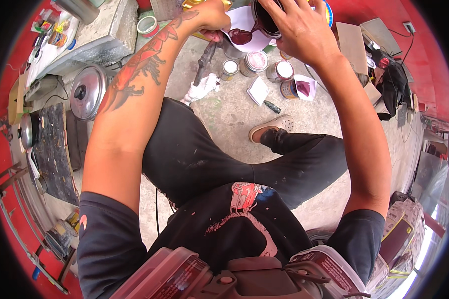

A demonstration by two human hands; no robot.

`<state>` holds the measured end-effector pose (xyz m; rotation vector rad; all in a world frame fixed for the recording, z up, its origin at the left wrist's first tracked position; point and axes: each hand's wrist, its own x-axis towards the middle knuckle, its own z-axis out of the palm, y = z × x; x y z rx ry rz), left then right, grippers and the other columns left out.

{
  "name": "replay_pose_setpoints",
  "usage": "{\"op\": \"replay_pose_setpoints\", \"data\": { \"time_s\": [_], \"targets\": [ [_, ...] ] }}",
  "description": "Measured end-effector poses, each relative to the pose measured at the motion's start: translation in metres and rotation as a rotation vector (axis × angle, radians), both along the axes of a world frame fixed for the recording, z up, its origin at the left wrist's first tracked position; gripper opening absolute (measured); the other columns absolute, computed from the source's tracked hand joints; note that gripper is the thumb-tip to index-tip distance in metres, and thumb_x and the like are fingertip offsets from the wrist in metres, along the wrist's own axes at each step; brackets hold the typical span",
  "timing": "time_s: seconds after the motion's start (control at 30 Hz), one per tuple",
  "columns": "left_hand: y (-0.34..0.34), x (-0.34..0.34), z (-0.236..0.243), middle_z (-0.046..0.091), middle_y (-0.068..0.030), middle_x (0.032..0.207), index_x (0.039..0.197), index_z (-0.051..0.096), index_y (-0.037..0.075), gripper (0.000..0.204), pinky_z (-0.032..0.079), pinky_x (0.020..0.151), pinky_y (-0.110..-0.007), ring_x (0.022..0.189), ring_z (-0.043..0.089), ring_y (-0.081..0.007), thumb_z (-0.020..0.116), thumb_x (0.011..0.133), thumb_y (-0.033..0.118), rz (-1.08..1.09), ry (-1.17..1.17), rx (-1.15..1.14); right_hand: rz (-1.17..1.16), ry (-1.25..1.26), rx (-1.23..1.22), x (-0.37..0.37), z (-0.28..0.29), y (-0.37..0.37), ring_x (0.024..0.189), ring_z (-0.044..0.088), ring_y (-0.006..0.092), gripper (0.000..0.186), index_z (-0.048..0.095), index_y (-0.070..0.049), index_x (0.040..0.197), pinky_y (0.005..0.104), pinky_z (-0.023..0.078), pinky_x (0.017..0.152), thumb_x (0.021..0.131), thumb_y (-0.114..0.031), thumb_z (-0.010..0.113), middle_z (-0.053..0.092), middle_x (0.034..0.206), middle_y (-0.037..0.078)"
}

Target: Mix different colors of automotive paint and additives in a container.

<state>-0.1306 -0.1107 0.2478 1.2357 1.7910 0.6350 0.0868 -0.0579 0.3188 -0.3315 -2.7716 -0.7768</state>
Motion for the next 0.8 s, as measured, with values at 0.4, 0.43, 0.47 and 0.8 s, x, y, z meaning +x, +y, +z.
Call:
{"op": "replay_pose_setpoints", "data": {
  "time_s": [0.4, 0.43, 0.47, 0.8],
  "targets": [
    [0.005, -0.003, -0.008, 0.073, -0.0159, 0.075, 0.107, 0.065, -0.002, 0.026, 0.060, 0.049, -0.033, 0.057, 0.071, -0.0203, 0.067, 0.081, 0.001, 0.003, 0.013, -0.001, -0.002, -0.011, -0.015, -0.001, -0.002, 0.002, 0.128, 0.052, 0.0304, 0.051, 0.055, -0.012, 0.133, 0.0581, 0.039, 0.095, 0.083, -0.020, 0.064, 0.053, 0.137, 0.014],
    [0.005, -0.002, -0.009, 0.073, -0.0159, 0.076, 0.107, 0.064, -0.002, 0.026, 0.060, 0.049, -0.033, 0.057, 0.071, -0.0203, 0.067, 0.082, 0.001, 0.017, 0.014, -0.012, -0.001, -0.011, -0.014, -0.001, -0.002, 0.003, 0.128, 0.052, 0.0304, 0.051, 0.055, -0.012, 0.133, 0.0581, 0.039, 0.095, 0.083, -0.020, 0.064, 0.053, 0.137, 0.014],
    [0.006, -0.002, -0.010, 0.073, -0.0159, 0.076, 0.108, 0.063, -0.002, 0.027, 0.060, 0.049, -0.033, 0.057, 0.072, -0.0204, 0.067, 0.082, 0.001, 0.031, 0.015, -0.022, 0.004, -0.003, -0.006, -0.001, -0.004, 0.004, 0.128, 0.052, 0.0305, 0.052, 0.055, -0.012, 0.133, 0.0580, 0.039, 0.096, 0.082, -0.019, 0.065, 0.053, 0.137, 0.014],
    [0.003, -0.005, -0.010, 0.074, -0.0179, 0.082, 0.122, 0.057, -0.003, 0.043, 0.060, 0.046, -0.035, 0.060, 0.073, -0.0214, 0.071, 0.081, 0.003, 0.008, 0.041, 0.030, -0.142, 0.191, -0.237, 0.013, -0.020, 0.013, 0.130, 0.051, 0.0366, 0.093, 0.047, -0.010, 0.142, 0.0521, 0.043, 0.098, 0.062, -0.031, 0.088, 0.050, 0.140, 0.018]
  ]
}}
